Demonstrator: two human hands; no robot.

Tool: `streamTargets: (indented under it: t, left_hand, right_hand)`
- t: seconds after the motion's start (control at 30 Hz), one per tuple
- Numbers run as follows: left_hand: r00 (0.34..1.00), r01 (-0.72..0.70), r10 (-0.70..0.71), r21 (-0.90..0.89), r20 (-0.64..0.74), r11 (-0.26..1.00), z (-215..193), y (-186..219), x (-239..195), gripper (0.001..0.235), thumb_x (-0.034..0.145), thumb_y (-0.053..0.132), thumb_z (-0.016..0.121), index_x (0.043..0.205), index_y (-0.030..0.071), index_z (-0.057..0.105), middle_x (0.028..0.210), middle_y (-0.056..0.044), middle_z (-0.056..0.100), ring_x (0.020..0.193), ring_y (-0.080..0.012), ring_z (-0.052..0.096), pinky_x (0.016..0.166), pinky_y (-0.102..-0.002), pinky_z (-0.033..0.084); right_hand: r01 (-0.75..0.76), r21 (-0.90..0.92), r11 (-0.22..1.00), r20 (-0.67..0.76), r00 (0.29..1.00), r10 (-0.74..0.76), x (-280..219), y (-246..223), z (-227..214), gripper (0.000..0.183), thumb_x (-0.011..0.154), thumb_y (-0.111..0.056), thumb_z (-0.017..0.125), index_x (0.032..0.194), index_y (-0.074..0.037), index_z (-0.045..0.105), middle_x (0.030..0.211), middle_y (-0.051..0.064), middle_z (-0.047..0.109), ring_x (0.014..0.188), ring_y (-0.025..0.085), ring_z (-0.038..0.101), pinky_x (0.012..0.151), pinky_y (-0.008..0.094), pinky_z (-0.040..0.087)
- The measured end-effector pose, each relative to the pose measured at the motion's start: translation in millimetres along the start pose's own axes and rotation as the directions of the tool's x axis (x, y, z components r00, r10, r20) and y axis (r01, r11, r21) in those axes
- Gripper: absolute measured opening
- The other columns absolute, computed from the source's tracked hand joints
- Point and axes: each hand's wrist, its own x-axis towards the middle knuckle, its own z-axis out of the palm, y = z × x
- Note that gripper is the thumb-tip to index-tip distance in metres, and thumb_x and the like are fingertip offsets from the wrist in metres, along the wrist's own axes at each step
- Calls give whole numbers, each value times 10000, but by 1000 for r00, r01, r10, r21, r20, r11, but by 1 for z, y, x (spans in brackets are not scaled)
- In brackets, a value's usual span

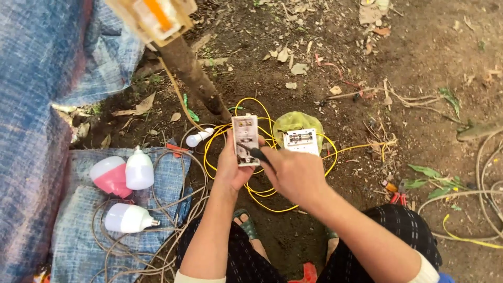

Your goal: The person uses a screwdriver to tighten screws on a white electrical socket box placed on the ground. They then pick up a smaller white electrical component and continue to adjust its internal parts with the screwdriver. The task involves manipulating wires and electrical hardware in an outdoor setting.

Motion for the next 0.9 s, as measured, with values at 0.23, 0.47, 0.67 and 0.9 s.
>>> streamTargets:
  t: [0.23, 0.47, 0.67, 0.9]
  left_hand:
    - [994, -77, 74, 46, 76, 996, -10, 8, 10, 632, 1036, 624, 315, 1176, 120, 669, 917, -184, 735, 702, -246, 723, 588, -318, 581]
    - [974, -128, 115, 57, 196, 990, -18, 4, 22, 639, 1052, 597, 288, 1246, 104, 645, 937, -214, 721, 704, -277, 716, 605, -333, 568]
    - [960, -169, 146, 82, 240, 982, -13, 0, 23, 654, 1061, 576, 261, 1244, 80, 646, 955, -227, 719, 720, -285, 725, 657, -365, 589]
    - [953, -185, 151, 111, 264, 976, -14, -1, 21, 648, 1070, 572, 243, 1242, 87, 636, 948, -209, 723, 702, -258, 719, 655, -346, 580]
  right_hand:
    - [62, -3, 998, 124, 990, -61, 4, -6, -14, 178, 901, -241, 654, 993, -117, 742, 572, 56, 687, 442, 203, 669, 394, 291, 509]
    - [-49, 92, 995, 244, 970, 25, 17, 2, -58, 214, 900, -219, 681, 1055, -110, 779, 582, 66, 724, 409, 166, 669, 377, 253, 514]
    - [26, 29, 999, 144, 989, -30, 3, -8, -23, 197, 902, -220, 687, 1013, -76, 762, 558, 68, 689, 412, 195, 669, 388, 288, 517]
    - [-125, 160, 979, 330, 942, 66, 8, 0, -41, 246, 914, -228, 677, 1078, -68, 764, 585, 92, 729, 427, 218, 690, 410, 308, 542]
